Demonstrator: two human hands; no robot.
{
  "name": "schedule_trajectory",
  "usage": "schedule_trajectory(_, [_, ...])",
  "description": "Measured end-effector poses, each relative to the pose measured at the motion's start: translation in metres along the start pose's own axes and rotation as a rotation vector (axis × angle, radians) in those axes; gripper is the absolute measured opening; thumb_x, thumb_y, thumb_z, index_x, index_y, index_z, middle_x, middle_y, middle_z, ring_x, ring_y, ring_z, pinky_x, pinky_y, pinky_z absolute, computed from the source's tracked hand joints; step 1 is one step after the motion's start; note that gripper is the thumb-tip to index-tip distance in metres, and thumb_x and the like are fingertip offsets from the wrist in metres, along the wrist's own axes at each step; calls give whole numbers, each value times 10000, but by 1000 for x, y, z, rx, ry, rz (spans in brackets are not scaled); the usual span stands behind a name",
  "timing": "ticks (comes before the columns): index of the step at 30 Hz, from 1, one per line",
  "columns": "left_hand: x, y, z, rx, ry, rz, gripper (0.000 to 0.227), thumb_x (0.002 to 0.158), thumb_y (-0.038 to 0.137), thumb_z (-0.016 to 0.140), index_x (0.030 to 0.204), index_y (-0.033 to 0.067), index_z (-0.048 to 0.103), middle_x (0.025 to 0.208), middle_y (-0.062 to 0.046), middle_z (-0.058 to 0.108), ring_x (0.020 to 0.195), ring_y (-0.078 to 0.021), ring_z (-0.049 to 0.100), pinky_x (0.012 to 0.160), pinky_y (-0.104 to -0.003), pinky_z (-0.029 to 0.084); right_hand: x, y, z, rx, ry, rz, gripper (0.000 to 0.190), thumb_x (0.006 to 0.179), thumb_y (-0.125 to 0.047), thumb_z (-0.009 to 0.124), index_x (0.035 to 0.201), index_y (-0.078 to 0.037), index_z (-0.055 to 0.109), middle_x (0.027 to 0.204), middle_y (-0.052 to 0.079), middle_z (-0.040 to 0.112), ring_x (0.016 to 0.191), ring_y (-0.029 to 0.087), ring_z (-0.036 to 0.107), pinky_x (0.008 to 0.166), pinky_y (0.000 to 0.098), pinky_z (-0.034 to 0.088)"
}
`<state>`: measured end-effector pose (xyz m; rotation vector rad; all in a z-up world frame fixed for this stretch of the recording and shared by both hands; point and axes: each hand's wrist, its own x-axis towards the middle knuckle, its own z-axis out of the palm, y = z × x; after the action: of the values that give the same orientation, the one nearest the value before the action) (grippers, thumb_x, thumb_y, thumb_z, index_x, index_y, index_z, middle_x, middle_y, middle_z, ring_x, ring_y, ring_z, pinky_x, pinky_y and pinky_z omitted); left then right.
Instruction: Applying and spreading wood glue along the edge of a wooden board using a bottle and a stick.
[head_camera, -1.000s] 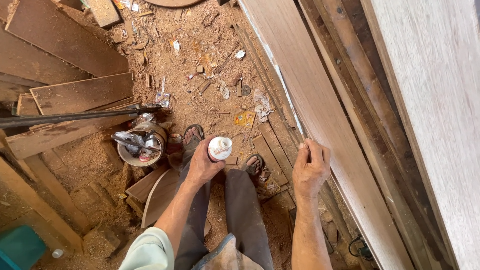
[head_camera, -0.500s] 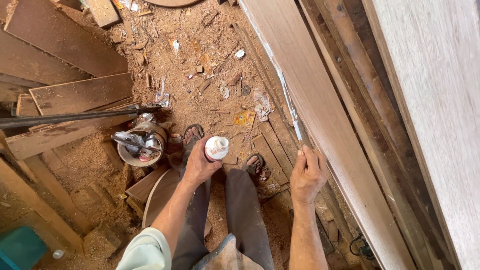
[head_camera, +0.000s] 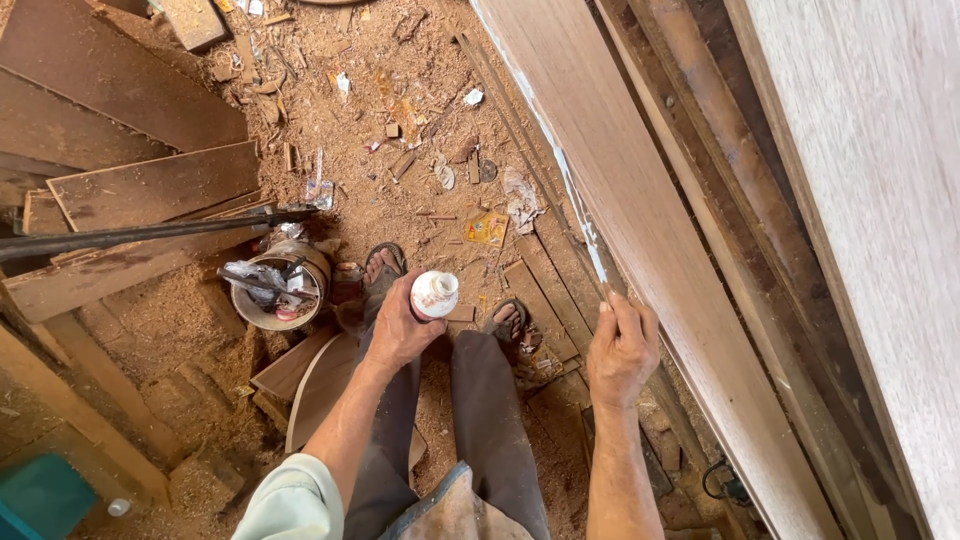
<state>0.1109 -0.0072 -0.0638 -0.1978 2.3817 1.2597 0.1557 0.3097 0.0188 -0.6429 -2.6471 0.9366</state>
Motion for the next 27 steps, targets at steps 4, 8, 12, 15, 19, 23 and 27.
schedule_trajectory(4, [3,16,0,-15,13,42,907,512,227,863,1373,110,602,1243,-162,664,1198,-383,624,1082,-492,467,-10,20,-4,-65,13,7,165,984,23,711,1111,-76,749,991,84,629,871,228,702,682,301,629])
schedule_trajectory(8, [7,33,6,-16,21,97,897,514,248,864,1365,115,611,1218,-159,674,1182,-379,634,1067,-492,476,-6,17,-4,-18,10,18,149,999,8,701,1119,-69,744,1003,89,622,875,211,689,698,294,636])
schedule_trajectory(12, [11,48,10,-38,81,199,886,505,235,871,1355,139,638,1205,-131,684,1178,-356,644,1072,-466,475,-18,17,-20,75,-47,20,136,1028,6,667,1135,-55,726,1036,107,609,898,214,672,729,295,617])
schedule_trajectory(15, [18,60,4,17,102,351,895,534,184,893,1373,123,586,1287,-144,637,1208,-344,619,1085,-470,462,-28,2,-45,128,-91,-3,143,1028,34,657,1158,5,708,1044,151,633,769,177,580,590,254,492])
schedule_trajectory(19, [28,66,1,158,98,519,847,627,250,913,1376,112,542,1363,-145,570,1219,-317,559,1066,-465,447,-36,-12,-89,109,-242,-22,179,952,71,674,1127,70,715,1066,191,668,573,114,471,394,191,339])
schedule_trajectory(23, [33,89,-7,283,55,515,824,578,214,973,1301,90,600,1279,-103,630,1201,-274,562,1026,-439,407,-34,-11,-121,55,-369,11,174,906,41,694,1062,-2,757,1028,143,722,501,73,452,350,180,320])
schedule_trajectory(27, [32,94,-9,416,-33,494,826,569,255,948,1314,136,611,1330,-66,619,1295,-287,502,1082,-462,338,-27,-7,-132,-75,-493,-32,186,887,-21,712,1044,-81,792,1023,84,748,482,60,484,339,164,370])
